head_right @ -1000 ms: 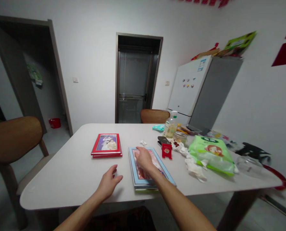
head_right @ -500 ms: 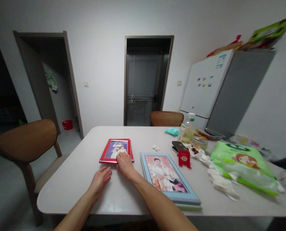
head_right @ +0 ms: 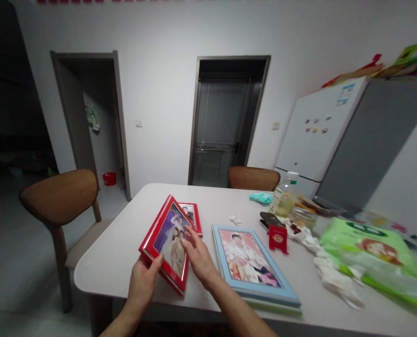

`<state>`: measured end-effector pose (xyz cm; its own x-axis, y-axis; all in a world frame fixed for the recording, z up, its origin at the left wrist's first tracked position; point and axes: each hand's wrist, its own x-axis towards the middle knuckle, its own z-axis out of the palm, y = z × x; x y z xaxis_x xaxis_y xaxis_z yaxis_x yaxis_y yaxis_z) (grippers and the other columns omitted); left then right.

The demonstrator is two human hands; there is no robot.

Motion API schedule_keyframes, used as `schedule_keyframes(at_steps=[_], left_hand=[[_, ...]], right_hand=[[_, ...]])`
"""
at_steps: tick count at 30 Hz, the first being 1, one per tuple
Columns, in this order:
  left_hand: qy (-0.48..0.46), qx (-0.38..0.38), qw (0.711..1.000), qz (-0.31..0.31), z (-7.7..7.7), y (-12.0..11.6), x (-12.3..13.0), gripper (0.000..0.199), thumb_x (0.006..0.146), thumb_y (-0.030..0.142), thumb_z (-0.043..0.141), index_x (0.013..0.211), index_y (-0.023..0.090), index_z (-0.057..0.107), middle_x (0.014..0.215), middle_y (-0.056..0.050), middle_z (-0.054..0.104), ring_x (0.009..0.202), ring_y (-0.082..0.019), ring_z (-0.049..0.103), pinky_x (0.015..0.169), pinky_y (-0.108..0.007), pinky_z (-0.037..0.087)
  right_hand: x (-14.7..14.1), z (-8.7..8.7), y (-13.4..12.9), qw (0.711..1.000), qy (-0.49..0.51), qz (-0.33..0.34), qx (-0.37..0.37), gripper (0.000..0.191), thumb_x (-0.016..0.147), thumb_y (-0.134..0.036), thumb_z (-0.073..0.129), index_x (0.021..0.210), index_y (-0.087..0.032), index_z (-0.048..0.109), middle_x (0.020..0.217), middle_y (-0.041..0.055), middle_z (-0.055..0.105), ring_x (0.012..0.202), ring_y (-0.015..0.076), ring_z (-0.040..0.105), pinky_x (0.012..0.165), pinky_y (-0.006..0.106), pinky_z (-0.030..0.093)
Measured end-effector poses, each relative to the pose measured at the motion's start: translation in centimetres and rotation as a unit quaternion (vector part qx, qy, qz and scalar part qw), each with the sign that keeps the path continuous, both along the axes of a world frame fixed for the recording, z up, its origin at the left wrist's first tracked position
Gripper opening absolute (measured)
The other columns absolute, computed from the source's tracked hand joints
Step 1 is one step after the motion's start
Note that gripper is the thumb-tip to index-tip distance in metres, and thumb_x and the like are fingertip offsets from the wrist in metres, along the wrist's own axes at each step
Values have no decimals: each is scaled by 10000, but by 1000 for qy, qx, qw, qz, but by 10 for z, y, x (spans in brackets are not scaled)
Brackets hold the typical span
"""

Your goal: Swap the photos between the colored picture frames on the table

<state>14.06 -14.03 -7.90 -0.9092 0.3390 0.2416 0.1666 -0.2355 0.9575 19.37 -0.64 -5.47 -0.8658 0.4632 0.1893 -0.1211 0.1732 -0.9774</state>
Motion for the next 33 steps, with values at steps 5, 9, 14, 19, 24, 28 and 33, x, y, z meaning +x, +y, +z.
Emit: schedule_keyframes(at_steps=[5,9,14,19,24,28,33], left_hand=[[193,-126,972,-52,15,-14,28,342,765,243,490,1091,139,480,1008,-85,614,910,-204,571,804,-307,453],[420,-177,887,-77,9,-17,42,498,709,105,472,1196,159,383,1170,-102,520,1056,-202,490,879,-324,427],[585,-268,763,-63,-8,-20,45,449,709,76,441,1156,102,423,1153,-151,526,1067,-235,480,859,-339,451],[593,-331,732,-63,-27,-17,44,300,753,99,429,1038,137,518,1070,-117,593,996,-228,538,813,-311,482],[580,-327,742,-72,-45,-11,45,231,768,117,426,964,154,544,1046,-100,610,965,-215,560,809,-309,480],[560,-309,765,-79,-51,-9,45,220,759,103,436,935,168,553,1034,-71,620,953,-187,568,822,-297,472],[505,-365,776,-102,-43,-24,37,328,681,116,547,1005,168,541,1069,-83,599,972,-205,555,846,-341,460]], right_hand=[[19,20,-4,981,36,-32,-188,583,717,-490,465,1232,-254,328,1195,91,477,1057,225,470,824,391,386],[34,27,-10,969,68,-1,-239,569,724,-403,504,1240,-277,303,1138,56,536,973,195,534,756,333,439],[38,14,-6,967,22,11,-253,626,664,-304,549,1235,-208,309,956,51,637,774,189,612,663,308,477],[32,-21,13,995,-72,-24,-63,590,612,-185,485,1193,-151,385,939,59,646,766,183,612,664,288,478],[25,-46,27,946,-172,-103,255,517,602,-129,423,1114,-106,489,1074,119,578,971,201,536,847,298,388],[22,-51,28,903,-210,-95,361,497,623,-108,392,1107,-79,497,1054,136,580,974,196,524,855,281,359],[23,-52,27,885,-216,-86,403,442,641,-114,395,1061,-120,533,983,105,599,921,184,528,802,249,357]])
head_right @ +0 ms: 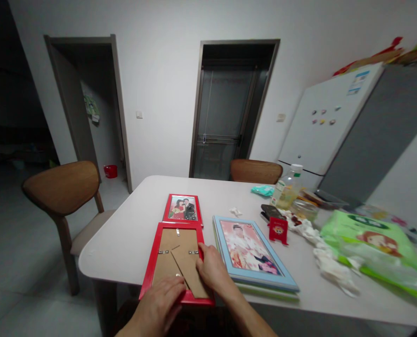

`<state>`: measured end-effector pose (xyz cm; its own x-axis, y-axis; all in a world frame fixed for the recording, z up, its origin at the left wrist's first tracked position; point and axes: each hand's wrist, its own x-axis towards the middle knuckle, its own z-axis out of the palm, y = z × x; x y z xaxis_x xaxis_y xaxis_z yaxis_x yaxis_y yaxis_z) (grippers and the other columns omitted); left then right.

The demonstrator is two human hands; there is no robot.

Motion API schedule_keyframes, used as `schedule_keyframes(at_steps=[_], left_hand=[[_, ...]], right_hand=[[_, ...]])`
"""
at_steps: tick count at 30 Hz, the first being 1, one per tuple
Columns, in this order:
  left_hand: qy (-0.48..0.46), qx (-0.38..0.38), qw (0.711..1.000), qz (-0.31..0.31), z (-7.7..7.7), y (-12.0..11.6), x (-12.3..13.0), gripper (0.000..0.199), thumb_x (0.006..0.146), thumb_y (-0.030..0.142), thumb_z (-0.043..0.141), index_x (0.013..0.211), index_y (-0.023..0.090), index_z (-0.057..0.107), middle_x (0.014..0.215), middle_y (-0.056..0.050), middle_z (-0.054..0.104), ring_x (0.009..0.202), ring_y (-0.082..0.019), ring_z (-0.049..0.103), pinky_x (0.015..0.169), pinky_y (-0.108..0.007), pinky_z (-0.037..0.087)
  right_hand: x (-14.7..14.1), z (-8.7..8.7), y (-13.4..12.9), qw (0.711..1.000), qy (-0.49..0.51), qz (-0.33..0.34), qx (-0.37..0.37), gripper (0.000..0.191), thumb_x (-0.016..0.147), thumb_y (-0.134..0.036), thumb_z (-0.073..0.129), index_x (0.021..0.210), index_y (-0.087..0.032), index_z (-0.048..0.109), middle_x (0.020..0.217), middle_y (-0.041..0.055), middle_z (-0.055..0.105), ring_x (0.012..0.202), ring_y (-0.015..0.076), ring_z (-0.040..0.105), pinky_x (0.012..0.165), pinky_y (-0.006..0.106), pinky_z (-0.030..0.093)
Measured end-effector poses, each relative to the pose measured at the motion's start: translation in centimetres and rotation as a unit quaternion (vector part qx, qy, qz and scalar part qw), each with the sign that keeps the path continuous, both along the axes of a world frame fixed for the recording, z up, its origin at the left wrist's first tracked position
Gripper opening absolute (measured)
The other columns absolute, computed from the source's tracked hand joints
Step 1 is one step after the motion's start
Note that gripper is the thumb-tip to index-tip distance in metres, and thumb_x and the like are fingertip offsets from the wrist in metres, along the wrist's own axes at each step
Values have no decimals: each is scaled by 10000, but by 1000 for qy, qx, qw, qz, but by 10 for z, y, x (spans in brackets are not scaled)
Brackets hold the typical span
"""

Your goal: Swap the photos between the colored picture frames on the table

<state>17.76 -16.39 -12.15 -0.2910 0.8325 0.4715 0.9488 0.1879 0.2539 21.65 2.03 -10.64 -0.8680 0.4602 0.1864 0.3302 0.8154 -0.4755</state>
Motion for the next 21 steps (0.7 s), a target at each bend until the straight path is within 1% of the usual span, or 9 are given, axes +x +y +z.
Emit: schedule_keyframes(at_steps=[2,4,6,9,13,15,17,19,21], left_hand=[[-21,-31,999,39,7,-10,-6,401,640,156,606,1034,159,533,1105,-110,572,1016,-245,523,877,-409,426],[-41,-53,996,67,13,-19,-12,406,625,193,634,1020,161,541,1123,-120,557,1046,-264,497,909,-464,376],[-56,-70,994,69,18,-26,-16,365,623,187,637,978,162,553,1128,-121,553,1064,-258,482,932,-483,336],[-71,-82,992,63,22,-28,-18,315,607,142,641,910,157,556,1129,-128,551,1072,-252,476,940,-486,321],[-85,-72,992,59,24,-27,-17,360,601,115,636,942,153,531,1129,-132,549,1067,-253,480,943,-490,318],[-88,-81,991,61,24,-27,-17,409,600,104,633,990,130,513,1135,-148,541,1071,-254,476,952,-484,310],[-90,-89,990,66,25,-27,-17,453,602,100,633,1033,105,495,1139,-164,533,1077,-256,470,959,-476,304],[-95,-95,988,71,27,-27,-17,477,605,104,632,1058,96,484,1146,-168,527,1082,-254,465,964,-469,300],[-104,-101,987,73,28,-27,-17,474,610,116,628,1062,106,486,1154,-161,522,1084,-246,464,965,-465,297]], right_hand=[[0,1,-1,1000,-6,2,7,422,644,-117,399,1040,-128,545,953,98,600,897,181,528,787,244,353],[1,2,-1,1000,-15,2,15,399,643,-119,405,1011,-130,560,923,97,596,871,180,527,776,244,351],[0,4,-2,1000,-21,8,20,371,638,-117,414,971,-129,577,898,97,585,849,179,524,765,241,354],[-4,8,-2,999,-10,21,32,320,626,-106,434,895,-133,604,925,99,551,870,175,507,773,234,352],[-15,12,0,999,-9,29,35,246,650,-96,426,768,-137,638,880,91,536,817,160,510,752,230,359],[-19,11,1,999,-2,22,31,240,687,-125,418,769,-131,644,848,93,533,769,155,512,723,233,369],[-19,10,2,999,11,18,28,240,710,-156,422,796,-127,644,852,101,532,764,159,508,719,242,374],[-16,9,1,999,26,24,28,250,719,-176,433,853,-128,638,888,110,535,808,172,503,756,263,370],[-9,9,-3,997,51,43,27,274,717,-201,457,927,-139,621,991,123,520,921,199,475,831,303,345]])
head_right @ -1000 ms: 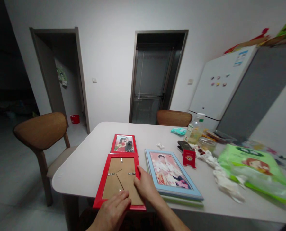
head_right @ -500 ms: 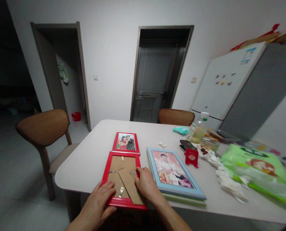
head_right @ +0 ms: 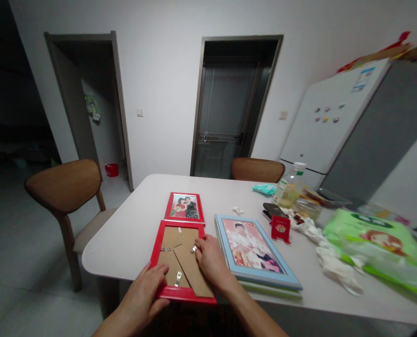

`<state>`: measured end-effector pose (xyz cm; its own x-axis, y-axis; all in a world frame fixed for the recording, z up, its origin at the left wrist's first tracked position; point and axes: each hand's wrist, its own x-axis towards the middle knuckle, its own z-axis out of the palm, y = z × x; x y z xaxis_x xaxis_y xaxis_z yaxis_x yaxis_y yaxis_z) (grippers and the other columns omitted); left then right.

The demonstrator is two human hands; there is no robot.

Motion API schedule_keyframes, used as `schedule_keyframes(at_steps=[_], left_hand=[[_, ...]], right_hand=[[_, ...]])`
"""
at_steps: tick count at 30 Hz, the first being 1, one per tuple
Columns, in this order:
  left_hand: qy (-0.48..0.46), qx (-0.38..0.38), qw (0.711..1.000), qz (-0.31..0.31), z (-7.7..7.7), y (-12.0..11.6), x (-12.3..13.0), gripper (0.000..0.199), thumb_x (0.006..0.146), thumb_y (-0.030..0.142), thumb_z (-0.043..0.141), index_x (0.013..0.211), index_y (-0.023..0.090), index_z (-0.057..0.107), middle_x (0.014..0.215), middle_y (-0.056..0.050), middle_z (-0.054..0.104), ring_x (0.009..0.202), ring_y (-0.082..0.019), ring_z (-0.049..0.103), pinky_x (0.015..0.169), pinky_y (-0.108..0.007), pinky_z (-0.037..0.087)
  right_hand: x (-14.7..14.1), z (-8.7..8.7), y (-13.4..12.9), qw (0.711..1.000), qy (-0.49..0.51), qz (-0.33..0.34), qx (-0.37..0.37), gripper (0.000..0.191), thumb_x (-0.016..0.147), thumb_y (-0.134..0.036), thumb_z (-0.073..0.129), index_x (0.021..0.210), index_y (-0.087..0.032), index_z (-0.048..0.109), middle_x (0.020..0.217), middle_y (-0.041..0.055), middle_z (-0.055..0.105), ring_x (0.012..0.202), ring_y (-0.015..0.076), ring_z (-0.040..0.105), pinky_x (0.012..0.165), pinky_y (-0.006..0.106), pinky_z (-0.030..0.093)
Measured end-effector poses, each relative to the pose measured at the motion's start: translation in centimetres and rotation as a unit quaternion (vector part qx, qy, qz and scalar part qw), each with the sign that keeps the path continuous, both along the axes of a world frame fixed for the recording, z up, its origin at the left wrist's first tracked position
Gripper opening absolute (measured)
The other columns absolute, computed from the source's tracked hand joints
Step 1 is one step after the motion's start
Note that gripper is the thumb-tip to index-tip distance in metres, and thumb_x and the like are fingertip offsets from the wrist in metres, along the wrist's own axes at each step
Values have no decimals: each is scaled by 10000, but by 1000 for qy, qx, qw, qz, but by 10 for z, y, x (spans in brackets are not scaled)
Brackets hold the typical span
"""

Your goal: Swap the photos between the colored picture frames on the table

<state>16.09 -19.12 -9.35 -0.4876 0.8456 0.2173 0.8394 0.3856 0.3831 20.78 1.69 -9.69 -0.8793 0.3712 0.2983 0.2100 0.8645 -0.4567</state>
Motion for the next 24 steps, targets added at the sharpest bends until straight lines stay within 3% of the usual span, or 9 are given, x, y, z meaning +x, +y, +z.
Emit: schedule_keyframes(at_steps=[5,8,12,16,19,24], left_hand=[[-10,7,1000,1,2,1,1,396,613,113,603,1001,146,528,1144,-130,538,1077,-242,472,957,-473,298],[-8,16,1000,5,2,1,2,431,611,101,597,1031,156,515,1136,-124,546,1072,-241,476,944,-470,317],[-7,6,1000,4,1,1,1,467,605,96,600,1060,145,501,1144,-127,539,1074,-238,474,954,-463,307],[-13,8,1000,0,0,2,0,475,593,96,603,1057,138,505,1142,-135,539,1075,-252,472,957,-472,301],[-15,1,1000,1,1,3,0,463,597,97,589,1052,137,508,1152,-139,530,1080,-253,467,960,-480,292],[-15,-2,1000,-5,4,3,1,499,598,89,573,1087,125,483,1161,-144,521,1101,-249,446,966,-475,284]], right_hand=[[18,9,-22,979,-31,183,-78,260,648,-210,557,892,-222,643,1099,72,488,1017,202,440,892,337,330],[19,12,-34,965,-53,236,-96,190,665,-188,541,803,-228,665,1073,61,499,1003,183,454,874,316,348],[14,7,-40,975,-24,215,-55,141,686,-194,530,696,-223,668,990,51,539,951,176,469,830,306,362],[4,5,-38,981,-7,187,-44,176,728,-208,484,789,-207,649,940,52,565,911,168,485,821,294,357],[-14,7,-40,988,2,150,-39,227,764,-243,443,884,-181,625,926,65,575,891,163,497,801,272,361],[-50,5,-53,992,-31,119,18,214,762,-274,455,809,-193,647,833,51,590,796,145,510,715,230,366]])
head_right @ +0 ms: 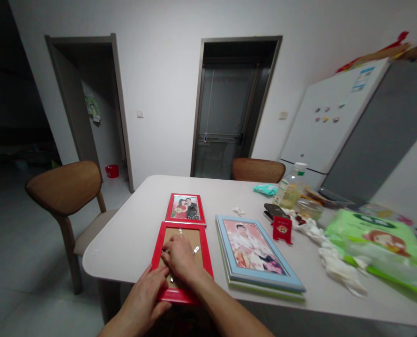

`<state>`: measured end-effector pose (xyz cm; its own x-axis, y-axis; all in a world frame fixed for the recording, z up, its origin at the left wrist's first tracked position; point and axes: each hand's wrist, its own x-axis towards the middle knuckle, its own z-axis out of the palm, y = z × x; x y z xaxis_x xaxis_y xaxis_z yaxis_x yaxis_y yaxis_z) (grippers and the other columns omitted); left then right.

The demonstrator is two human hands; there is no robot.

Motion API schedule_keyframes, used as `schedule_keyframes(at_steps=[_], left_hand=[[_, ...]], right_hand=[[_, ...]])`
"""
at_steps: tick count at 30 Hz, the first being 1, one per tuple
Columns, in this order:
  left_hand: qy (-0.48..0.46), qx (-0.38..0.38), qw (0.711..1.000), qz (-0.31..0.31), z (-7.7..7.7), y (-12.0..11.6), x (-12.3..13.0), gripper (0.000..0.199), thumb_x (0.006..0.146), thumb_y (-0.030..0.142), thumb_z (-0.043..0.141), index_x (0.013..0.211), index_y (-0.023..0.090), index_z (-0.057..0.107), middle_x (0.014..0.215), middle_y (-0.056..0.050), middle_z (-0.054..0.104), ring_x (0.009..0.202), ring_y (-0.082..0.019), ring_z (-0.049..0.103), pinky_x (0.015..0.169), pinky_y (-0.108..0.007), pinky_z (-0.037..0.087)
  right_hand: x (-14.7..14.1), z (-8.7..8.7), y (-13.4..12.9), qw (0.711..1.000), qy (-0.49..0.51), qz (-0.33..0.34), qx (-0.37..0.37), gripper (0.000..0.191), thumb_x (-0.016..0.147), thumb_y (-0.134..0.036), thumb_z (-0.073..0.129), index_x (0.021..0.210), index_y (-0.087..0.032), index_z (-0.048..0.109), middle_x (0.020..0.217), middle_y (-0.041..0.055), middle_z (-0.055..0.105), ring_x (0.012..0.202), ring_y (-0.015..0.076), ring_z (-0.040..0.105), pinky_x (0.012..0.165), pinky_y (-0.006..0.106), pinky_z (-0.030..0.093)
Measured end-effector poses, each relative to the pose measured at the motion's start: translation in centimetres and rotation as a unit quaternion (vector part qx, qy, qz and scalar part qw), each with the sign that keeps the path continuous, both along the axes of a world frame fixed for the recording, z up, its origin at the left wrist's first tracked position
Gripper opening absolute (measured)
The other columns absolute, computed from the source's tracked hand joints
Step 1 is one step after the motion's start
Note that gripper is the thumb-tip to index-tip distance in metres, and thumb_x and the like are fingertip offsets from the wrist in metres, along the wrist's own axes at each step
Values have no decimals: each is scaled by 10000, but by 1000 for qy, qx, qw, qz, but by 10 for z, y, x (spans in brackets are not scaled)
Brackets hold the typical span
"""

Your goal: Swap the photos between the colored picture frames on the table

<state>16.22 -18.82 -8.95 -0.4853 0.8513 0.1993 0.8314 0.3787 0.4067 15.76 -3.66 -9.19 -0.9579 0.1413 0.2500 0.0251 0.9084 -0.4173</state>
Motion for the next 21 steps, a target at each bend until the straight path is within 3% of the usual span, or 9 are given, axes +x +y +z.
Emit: schedule_keyframes(at_steps=[7,12,16,21], left_hand=[[12,42,999,-2,-8,-2,-3,435,591,94,584,1017,157,522,1132,-127,548,1060,-253,486,945,-490,308],[17,42,999,-3,-14,-2,-4,512,593,95,597,1086,143,471,1143,-147,535,1061,-259,484,936,-496,316],[21,50,999,-2,-12,-1,-3,516,589,85,601,1085,139,468,1133,-147,543,1050,-262,494,931,-502,323],[14,26,1000,4,-8,-1,-3,530,567,77,626,1074,122,480,1135,-155,539,1057,-264,488,945,-488,315]], right_hand=[[-15,-12,5,997,12,-59,42,234,786,-266,421,818,-165,629,832,74,591,805,153,505,718,230,347],[-15,-10,24,986,6,-153,67,248,778,-250,414,912,-159,601,950,93,588,870,196,476,740,278,321],[-16,-7,27,992,1,-109,66,229,766,-214,414,859,-223,623,947,28,613,851,184,475,739,268,312],[-3,0,23,993,17,-104,44,297,741,-226,439,995,-186,587,1021,74,575,932,199,464,791,277,303]])
